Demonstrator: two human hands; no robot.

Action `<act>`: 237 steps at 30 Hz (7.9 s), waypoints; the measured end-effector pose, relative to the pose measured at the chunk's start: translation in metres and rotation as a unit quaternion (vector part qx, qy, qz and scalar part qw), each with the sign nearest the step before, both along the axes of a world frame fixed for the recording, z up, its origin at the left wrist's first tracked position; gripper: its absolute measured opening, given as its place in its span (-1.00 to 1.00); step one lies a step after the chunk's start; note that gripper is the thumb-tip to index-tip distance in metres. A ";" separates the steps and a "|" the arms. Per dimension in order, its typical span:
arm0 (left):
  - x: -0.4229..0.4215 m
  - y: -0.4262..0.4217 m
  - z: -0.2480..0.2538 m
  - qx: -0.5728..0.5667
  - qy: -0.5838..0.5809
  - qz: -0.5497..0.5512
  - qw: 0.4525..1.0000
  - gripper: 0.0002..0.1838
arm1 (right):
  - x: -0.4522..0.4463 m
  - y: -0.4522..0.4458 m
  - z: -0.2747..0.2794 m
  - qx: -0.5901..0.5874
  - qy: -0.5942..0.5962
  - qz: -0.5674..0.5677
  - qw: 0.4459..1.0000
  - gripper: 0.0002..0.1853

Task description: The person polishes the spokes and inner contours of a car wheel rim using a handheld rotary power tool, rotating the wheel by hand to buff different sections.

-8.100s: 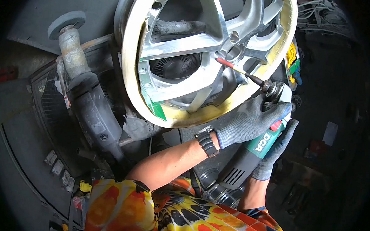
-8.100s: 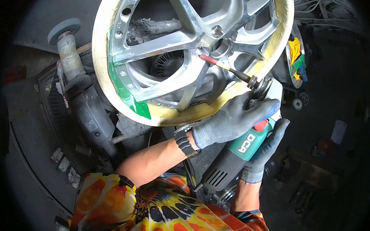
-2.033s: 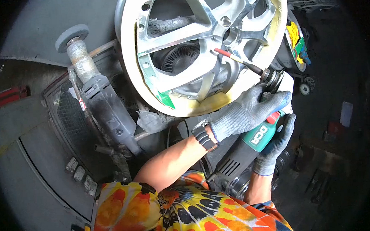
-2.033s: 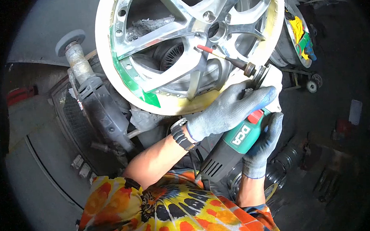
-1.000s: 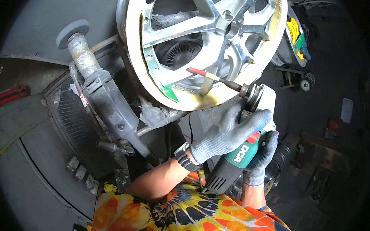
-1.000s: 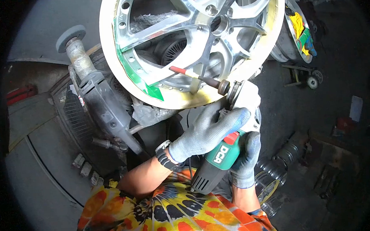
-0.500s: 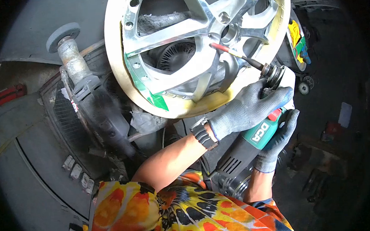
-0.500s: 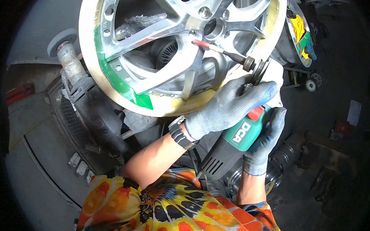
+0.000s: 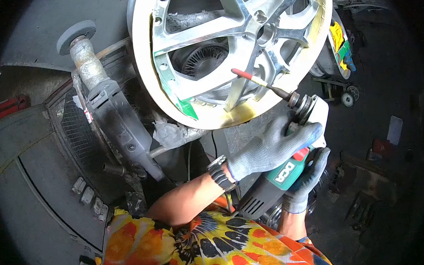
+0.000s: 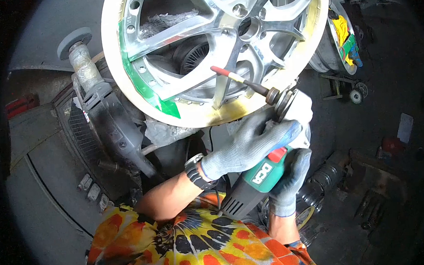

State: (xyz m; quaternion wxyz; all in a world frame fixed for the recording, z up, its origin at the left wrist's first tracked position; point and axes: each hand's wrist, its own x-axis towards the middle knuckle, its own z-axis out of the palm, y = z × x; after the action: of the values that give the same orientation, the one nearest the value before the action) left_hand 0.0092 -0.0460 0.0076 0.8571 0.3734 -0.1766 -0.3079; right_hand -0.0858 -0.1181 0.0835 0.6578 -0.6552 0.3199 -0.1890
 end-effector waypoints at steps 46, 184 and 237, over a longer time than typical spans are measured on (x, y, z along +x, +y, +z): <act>-0.006 0.062 0.004 -0.011 0.061 -0.054 0.997 -0.58 | -0.025 0.044 -0.025 0.068 -0.001 -0.003 0.998 -0.15; 0.031 -0.064 0.024 0.218 -0.316 0.265 0.884 -0.57 | 0.043 -0.121 -0.003 0.192 -0.069 0.069 0.977 -0.26; -0.023 -0.033 0.045 0.075 -0.085 0.103 0.988 -0.35 | 0.038 -0.131 0.016 -0.370 0.085 0.410 0.829 -0.51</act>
State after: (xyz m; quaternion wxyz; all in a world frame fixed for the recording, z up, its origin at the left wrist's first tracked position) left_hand -0.0136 -0.0787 0.0527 0.8355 0.4778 -0.1859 -0.1974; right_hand -0.0481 -0.2490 0.0997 0.3535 -0.9340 -0.0173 0.0499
